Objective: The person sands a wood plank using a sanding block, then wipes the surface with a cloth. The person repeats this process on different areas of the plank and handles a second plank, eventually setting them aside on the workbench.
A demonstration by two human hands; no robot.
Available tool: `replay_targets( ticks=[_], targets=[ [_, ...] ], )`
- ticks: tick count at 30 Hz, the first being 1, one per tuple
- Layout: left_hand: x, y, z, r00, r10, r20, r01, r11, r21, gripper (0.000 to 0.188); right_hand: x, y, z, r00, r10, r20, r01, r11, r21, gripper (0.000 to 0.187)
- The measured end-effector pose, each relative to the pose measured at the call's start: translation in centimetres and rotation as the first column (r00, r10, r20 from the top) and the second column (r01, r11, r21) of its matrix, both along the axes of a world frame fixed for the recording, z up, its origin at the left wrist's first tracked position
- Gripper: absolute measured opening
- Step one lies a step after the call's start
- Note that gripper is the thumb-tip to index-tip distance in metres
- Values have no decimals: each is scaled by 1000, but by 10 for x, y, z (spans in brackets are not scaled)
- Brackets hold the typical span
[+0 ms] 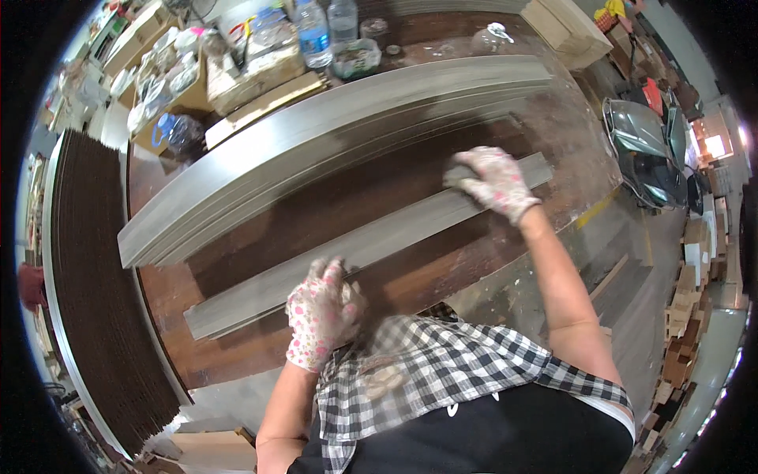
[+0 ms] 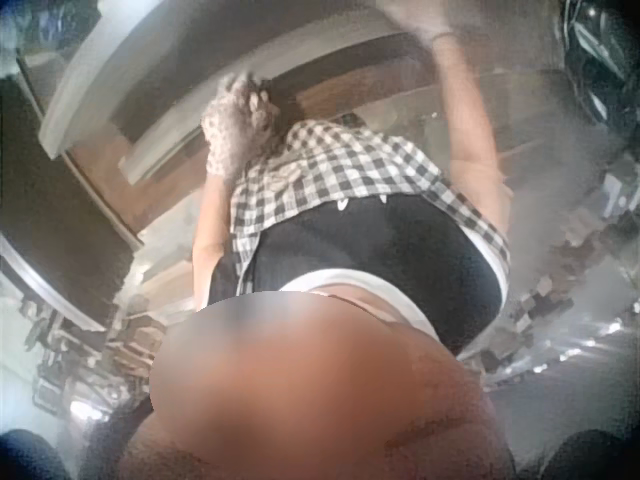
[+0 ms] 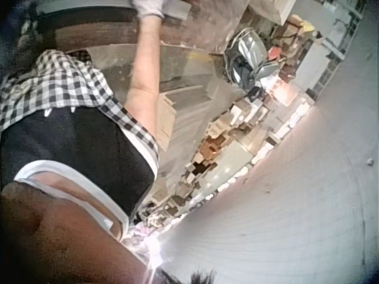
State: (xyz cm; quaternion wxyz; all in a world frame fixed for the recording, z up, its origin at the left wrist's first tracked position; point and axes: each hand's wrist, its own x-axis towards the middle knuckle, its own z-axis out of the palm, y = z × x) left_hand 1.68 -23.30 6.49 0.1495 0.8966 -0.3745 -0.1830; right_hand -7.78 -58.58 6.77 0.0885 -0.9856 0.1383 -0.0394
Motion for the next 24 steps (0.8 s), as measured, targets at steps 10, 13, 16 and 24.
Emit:
replay_targets(
  ticks=[10, 13, 16, 24],
  targets=[
    [11, -38, -28, 989, 44, 144, -90, 941, 328, 89, -41, -89, -17, 1000, -14, 17, 13, 999, 51, 50],
    [8, -45, -22, 994, 25, 109, -49, 973, 227, 77, -77, -149, -7, 966, -260, -12, 257, 962, -88, 47],
    [9, -34, -34, 982, 33, 185, -79, 966, 246, 83, -46, -102, -13, 988, 141, 71, -147, 985, 90, 46],
    [13, -27, -43, 967, -9, 256, -74, 947, 313, 81, -118, -199, -13, 934, -358, 15, 355, 930, 100, 42]
  ],
)
